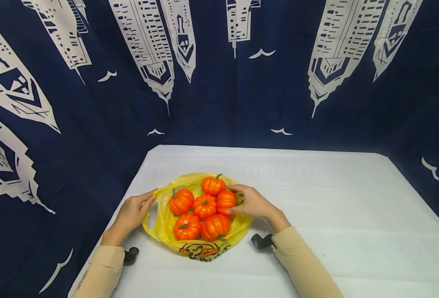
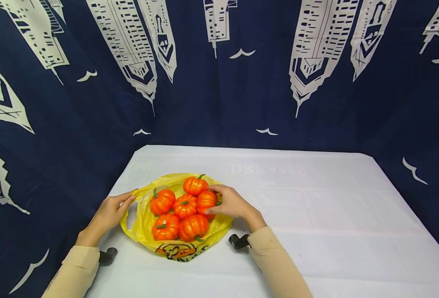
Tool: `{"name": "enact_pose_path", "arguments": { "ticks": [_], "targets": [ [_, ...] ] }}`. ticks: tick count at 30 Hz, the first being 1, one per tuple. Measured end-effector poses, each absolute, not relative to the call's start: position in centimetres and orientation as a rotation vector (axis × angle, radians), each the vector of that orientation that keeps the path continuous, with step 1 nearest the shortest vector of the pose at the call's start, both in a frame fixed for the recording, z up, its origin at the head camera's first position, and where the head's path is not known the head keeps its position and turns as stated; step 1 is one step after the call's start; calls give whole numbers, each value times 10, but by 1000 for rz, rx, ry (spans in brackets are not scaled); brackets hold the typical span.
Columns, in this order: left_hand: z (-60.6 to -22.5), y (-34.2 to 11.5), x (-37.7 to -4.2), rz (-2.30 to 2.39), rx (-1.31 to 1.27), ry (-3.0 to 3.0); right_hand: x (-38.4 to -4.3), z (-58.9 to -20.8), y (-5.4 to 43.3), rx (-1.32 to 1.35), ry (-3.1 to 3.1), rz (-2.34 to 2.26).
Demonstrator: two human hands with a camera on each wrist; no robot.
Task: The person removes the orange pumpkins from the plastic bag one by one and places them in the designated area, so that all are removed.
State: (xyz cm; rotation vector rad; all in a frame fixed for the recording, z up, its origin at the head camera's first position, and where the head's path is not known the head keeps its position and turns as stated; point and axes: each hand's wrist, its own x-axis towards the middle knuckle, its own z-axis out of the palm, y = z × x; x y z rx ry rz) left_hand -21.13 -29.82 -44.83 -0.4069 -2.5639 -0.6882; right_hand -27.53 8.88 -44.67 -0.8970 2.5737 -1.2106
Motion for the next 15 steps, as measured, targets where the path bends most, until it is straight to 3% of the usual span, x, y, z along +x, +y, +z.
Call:
{"name": "enact_pose_path", "arguments": {
  "ticks": [15],
  "targets": [
    [-447,-299,-210,-667,-404,-2540,-268,-450,90,-862,2559,-1231]
  ]
}}
